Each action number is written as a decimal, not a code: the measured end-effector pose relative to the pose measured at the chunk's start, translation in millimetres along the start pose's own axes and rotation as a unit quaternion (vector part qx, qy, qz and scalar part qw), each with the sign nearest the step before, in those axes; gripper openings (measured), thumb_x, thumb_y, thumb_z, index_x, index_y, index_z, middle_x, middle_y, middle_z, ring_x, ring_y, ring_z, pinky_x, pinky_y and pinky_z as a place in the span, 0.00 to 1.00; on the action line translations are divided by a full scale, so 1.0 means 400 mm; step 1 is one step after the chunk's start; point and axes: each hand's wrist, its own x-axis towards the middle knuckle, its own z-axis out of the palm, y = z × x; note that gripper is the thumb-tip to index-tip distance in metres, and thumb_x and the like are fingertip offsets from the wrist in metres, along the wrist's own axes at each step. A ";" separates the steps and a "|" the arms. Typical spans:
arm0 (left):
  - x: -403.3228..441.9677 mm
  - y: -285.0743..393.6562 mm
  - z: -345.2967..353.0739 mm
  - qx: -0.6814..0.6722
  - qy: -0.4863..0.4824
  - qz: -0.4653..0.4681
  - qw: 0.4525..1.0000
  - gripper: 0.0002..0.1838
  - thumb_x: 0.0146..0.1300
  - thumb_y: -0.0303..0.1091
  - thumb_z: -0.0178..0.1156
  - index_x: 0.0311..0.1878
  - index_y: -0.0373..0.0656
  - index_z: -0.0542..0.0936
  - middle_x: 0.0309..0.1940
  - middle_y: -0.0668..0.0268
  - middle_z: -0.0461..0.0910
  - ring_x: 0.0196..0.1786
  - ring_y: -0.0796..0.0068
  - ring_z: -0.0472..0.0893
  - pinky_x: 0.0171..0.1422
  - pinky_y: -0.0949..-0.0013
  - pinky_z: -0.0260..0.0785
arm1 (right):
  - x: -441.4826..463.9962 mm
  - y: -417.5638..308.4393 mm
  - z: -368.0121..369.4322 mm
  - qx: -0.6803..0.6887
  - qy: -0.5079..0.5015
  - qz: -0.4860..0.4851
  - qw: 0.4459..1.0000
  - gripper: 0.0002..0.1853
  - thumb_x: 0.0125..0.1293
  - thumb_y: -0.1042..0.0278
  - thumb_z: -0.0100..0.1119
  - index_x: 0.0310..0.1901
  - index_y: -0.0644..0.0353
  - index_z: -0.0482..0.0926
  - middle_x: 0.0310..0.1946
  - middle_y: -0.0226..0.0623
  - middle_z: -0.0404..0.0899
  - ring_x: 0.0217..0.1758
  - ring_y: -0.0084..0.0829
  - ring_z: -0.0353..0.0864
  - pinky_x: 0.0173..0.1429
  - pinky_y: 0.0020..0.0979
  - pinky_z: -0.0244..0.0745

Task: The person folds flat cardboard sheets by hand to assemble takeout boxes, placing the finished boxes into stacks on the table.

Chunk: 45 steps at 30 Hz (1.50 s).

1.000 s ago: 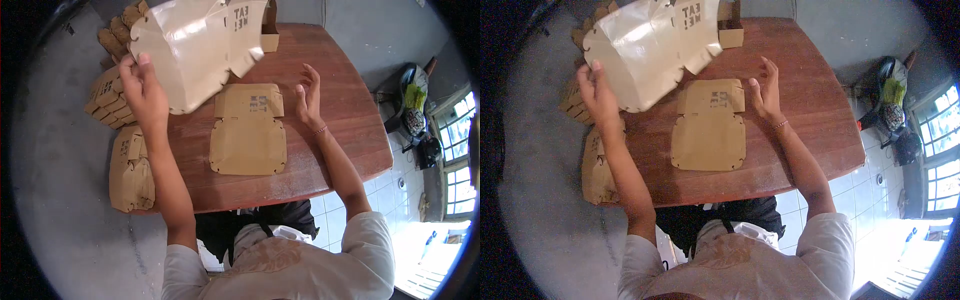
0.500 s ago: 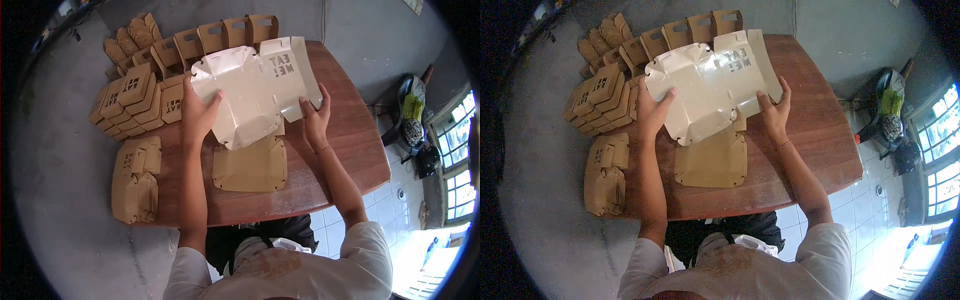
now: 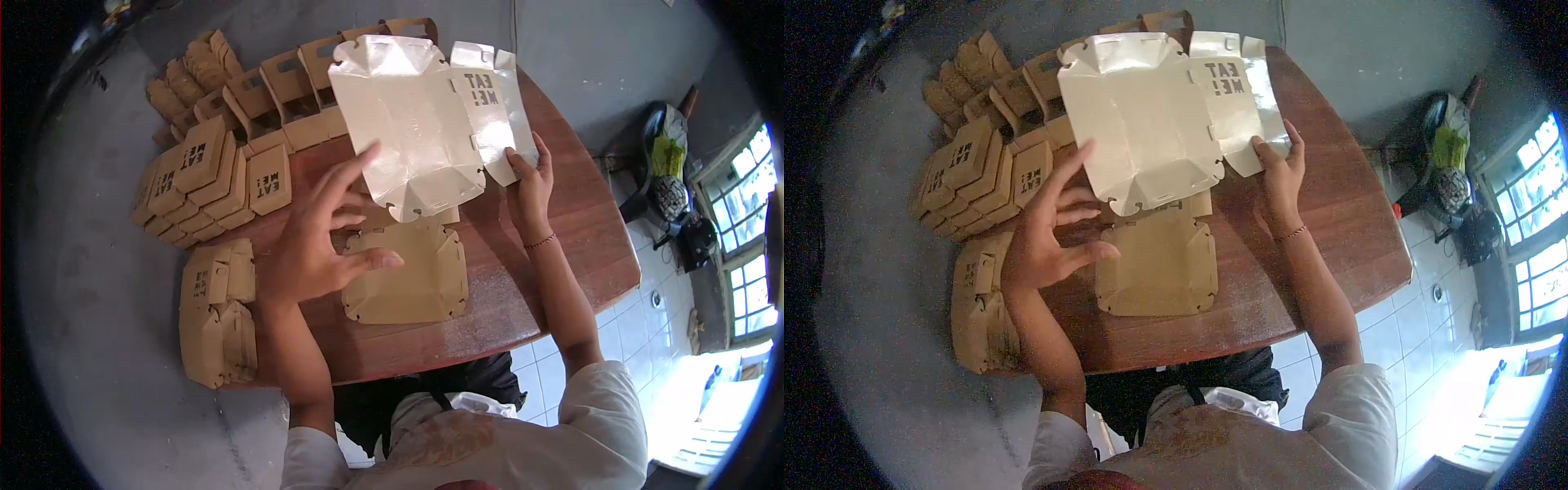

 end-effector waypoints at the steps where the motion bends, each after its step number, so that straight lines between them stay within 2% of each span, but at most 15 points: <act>1: 0.008 -0.008 0.008 0.072 0.004 0.026 0.997 0.46 0.47 0.43 0.80 0.69 0.46 0.68 0.64 0.54 0.70 0.57 0.59 0.80 0.59 0.59 0.76 | 0.005 0.007 -0.009 -0.015 -0.007 -0.002 1.000 0.34 0.63 0.76 0.65 0.69 0.61 0.61 0.59 0.47 0.71 0.59 0.37 0.75 0.60 0.35 0.76; 3: 0.019 -0.024 0.024 0.215 0.018 0.074 0.974 0.40 0.47 0.39 0.80 0.64 0.43 0.74 0.63 0.56 0.72 0.57 0.61 0.80 0.57 0.61 0.78 | 0.013 0.023 -0.015 -0.048 -0.026 -0.002 0.998 0.34 0.63 0.75 0.66 0.69 0.61 0.61 0.59 0.47 0.71 0.60 0.37 0.75 0.61 0.35 0.76; 4: 0.022 -0.001 0.050 0.285 0.085 0.092 0.950 0.28 0.49 0.37 0.79 0.51 0.40 0.78 0.49 0.57 0.78 0.51 0.59 0.81 0.51 0.61 0.76 | 0.012 0.024 -0.011 -0.054 -0.044 0.007 0.998 0.36 0.62 0.74 0.67 0.69 0.61 0.61 0.58 0.47 0.72 0.60 0.37 0.75 0.62 0.35 0.75; 7: 0.033 -0.027 0.039 0.297 0.108 0.099 0.944 0.21 0.52 0.34 0.76 0.45 0.41 0.77 0.42 0.58 0.78 0.47 0.55 0.81 0.47 0.59 0.73 | -0.017 -0.011 0.014 -0.097 -0.105 0.081 0.986 0.39 0.62 0.74 0.66 0.72 0.62 0.56 0.62 0.50 0.69 0.62 0.38 0.74 0.63 0.34 0.74; 8: 0.035 -0.030 0.040 0.286 0.121 0.094 0.946 0.19 0.53 0.34 0.75 0.44 0.41 0.76 0.41 0.58 0.78 0.46 0.55 0.81 0.46 0.59 0.73 | -0.017 -0.002 0.015 -0.135 -0.120 0.069 0.981 0.42 0.65 0.70 0.66 0.73 0.65 0.50 0.69 0.55 0.60 0.69 0.43 0.67 0.70 0.41 0.67; 12: 0.039 -0.040 0.041 0.292 0.146 0.079 0.942 0.17 0.55 0.32 0.73 0.40 0.41 0.74 0.39 0.58 0.77 0.44 0.53 0.81 0.45 0.58 0.72 | -0.035 0.035 0.019 -0.440 -0.131 -0.158 0.874 0.41 0.70 0.56 0.61 0.74 0.66 0.49 0.76 0.60 0.42 0.80 0.52 0.44 0.80 0.44 0.45; 15: 0.045 -0.047 0.048 0.313 0.118 0.067 0.940 0.17 0.55 0.33 0.72 0.40 0.41 0.73 0.39 0.57 0.76 0.44 0.51 0.80 0.44 0.57 0.72 | -0.066 -0.014 0.024 -0.450 -0.197 -0.271 0.827 0.35 0.69 0.53 0.61 0.70 0.65 0.62 0.73 0.58 0.56 0.76 0.55 0.56 0.77 0.43 0.55; 18: 0.049 -0.053 0.059 0.307 0.094 0.053 0.945 0.18 0.56 0.33 0.72 0.40 0.41 0.71 0.39 0.57 0.76 0.45 0.49 0.80 0.45 0.55 0.72 | -0.104 -0.051 0.033 -0.352 -0.403 -0.282 0.797 0.25 0.66 0.60 0.64 0.61 0.64 0.74 0.61 0.52 0.74 0.65 0.52 0.73 0.68 0.44 0.68; 21: 0.048 -0.056 0.071 0.302 0.069 0.035 0.950 0.19 0.56 0.33 0.72 0.43 0.42 0.72 0.43 0.56 0.76 0.47 0.48 0.80 0.47 0.54 0.72 | -0.158 -0.056 0.069 -0.343 -0.408 -0.337 0.776 0.16 0.63 0.70 0.65 0.52 0.65 0.79 0.45 0.48 0.82 0.51 0.48 0.82 0.55 0.41 0.77; 22: 0.049 -0.054 0.075 0.302 0.060 0.031 0.951 0.19 0.55 0.33 0.72 0.44 0.42 0.72 0.44 0.55 0.76 0.48 0.48 0.80 0.48 0.53 0.73 | -0.156 -0.044 0.071 -0.322 -0.401 -0.372 0.772 0.12 0.62 0.78 0.65 0.48 0.66 0.80 0.41 0.46 0.83 0.44 0.45 0.84 0.47 0.38 0.79; 28: 0.053 -0.052 0.120 0.224 0.086 0.052 0.969 0.32 0.62 0.37 0.68 0.67 0.46 0.68 0.61 0.52 0.74 0.56 0.50 0.80 0.58 0.58 0.77 | -0.164 -0.025 0.051 -0.310 -0.355 -0.331 0.818 0.08 0.63 0.78 0.64 0.44 0.68 0.80 0.36 0.45 0.83 0.36 0.41 0.85 0.40 0.33 0.78; 31: 0.065 -0.068 0.135 0.306 0.073 0.119 0.942 0.31 0.66 0.45 0.63 0.71 0.56 0.67 0.58 0.64 0.76 0.48 0.56 0.85 0.46 0.57 0.81 | -0.181 -0.021 0.049 -0.265 -0.347 -0.223 0.871 0.07 0.65 0.78 0.63 0.43 0.68 0.80 0.34 0.45 0.82 0.35 0.37 0.84 0.40 0.31 0.77; 32: 0.060 -0.059 0.135 0.273 0.029 0.080 0.958 0.29 0.65 0.39 0.65 0.69 0.48 0.71 0.64 0.56 0.73 0.60 0.54 0.79 0.63 0.56 0.75 | -0.183 -0.018 0.050 -0.259 -0.345 -0.211 0.877 0.06 0.65 0.78 0.63 0.42 0.68 0.80 0.34 0.45 0.82 0.34 0.36 0.84 0.39 0.31 0.77; 37: 0.063 -0.058 0.131 0.300 0.025 0.107 0.947 0.23 0.63 0.39 0.66 0.62 0.50 0.80 0.63 0.59 0.74 0.61 0.55 0.78 0.63 0.57 0.75 | -0.170 -0.042 0.053 -0.237 -0.345 -0.110 0.902 0.04 0.66 0.77 0.62 0.39 0.68 0.81 0.33 0.45 0.82 0.33 0.37 0.83 0.38 0.31 0.75; 45: 0.039 -0.067 0.091 0.257 -0.031 0.130 0.957 0.22 0.59 0.34 0.70 0.58 0.48 0.82 0.60 0.59 0.77 0.58 0.56 0.80 0.62 0.58 0.74 | -0.129 -0.120 0.048 -0.368 -0.473 -0.311 0.738 0.10 0.56 0.80 0.63 0.41 0.65 0.83 0.37 0.45 0.81 0.42 0.47 0.81 0.46 0.40 0.76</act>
